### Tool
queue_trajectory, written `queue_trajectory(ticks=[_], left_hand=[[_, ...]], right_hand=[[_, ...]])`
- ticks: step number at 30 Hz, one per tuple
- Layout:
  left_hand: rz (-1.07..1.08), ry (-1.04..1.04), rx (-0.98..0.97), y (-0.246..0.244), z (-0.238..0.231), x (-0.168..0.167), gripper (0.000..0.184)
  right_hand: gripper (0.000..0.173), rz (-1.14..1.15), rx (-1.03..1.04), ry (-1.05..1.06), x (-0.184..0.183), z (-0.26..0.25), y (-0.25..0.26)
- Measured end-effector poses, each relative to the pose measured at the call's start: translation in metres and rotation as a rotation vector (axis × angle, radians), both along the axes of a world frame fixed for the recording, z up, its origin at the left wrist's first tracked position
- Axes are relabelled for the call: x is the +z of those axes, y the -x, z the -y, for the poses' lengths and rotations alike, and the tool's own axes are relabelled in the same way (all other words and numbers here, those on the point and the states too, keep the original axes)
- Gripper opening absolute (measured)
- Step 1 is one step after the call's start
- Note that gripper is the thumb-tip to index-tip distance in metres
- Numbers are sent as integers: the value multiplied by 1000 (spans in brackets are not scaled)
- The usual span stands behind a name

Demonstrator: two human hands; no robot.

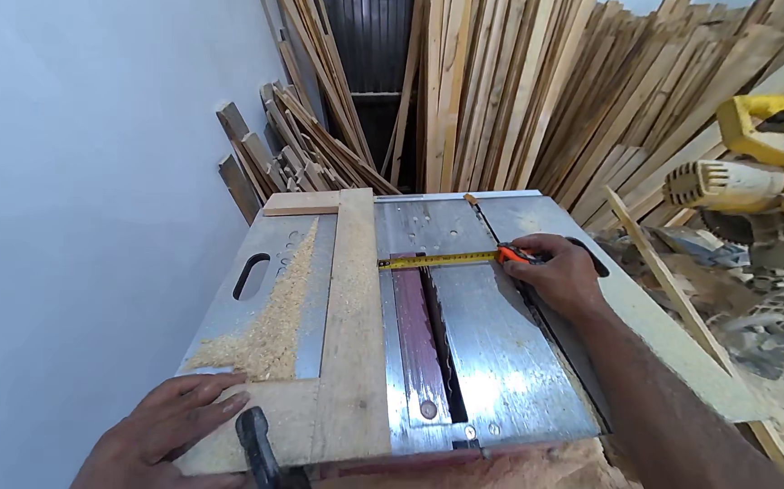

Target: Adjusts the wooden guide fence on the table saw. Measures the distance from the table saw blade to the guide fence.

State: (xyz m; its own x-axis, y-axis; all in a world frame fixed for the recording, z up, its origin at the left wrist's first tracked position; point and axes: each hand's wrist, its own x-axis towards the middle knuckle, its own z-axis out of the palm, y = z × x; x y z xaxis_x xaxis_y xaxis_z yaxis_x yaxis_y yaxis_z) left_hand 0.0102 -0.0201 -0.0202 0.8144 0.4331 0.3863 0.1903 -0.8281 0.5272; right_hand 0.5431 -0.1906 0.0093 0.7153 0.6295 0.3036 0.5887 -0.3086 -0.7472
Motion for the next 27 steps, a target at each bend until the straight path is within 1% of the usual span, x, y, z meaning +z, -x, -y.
queue_trajectory(ticks=[2, 4, 6, 8, 11, 13, 17, 27], left_hand=[[20, -53, 49, 0, 2, -4, 64], [32, -77, 100, -1, 5, -7, 64], [43, -73, 107, -4, 6, -5, 64], [52, -71, 99, -6, 7, -4, 65], [29, -84, 103, -5, 6, -3, 65], [7, -90, 116, -4, 7, -2, 67], [-4, -102, 143, -6, 11, 2, 68], [-22, -101, 181, -10, 16, 8, 74]], right_hand=[[37, -7, -4, 6, 3, 3, 3], [40, -21, -23, -33, 9, 9, 9], [41, -5, -35, -113, 16, 28, 23], [39, 59, -1, -155, 19, 59, 47], [37, 146, 48, -143, 1, 110, 79], [37, 166, 32, -146, -12, 131, 89], [37, 147, 7, -169, -23, 137, 91], [34, 119, -4, -197, -27, 140, 96]])
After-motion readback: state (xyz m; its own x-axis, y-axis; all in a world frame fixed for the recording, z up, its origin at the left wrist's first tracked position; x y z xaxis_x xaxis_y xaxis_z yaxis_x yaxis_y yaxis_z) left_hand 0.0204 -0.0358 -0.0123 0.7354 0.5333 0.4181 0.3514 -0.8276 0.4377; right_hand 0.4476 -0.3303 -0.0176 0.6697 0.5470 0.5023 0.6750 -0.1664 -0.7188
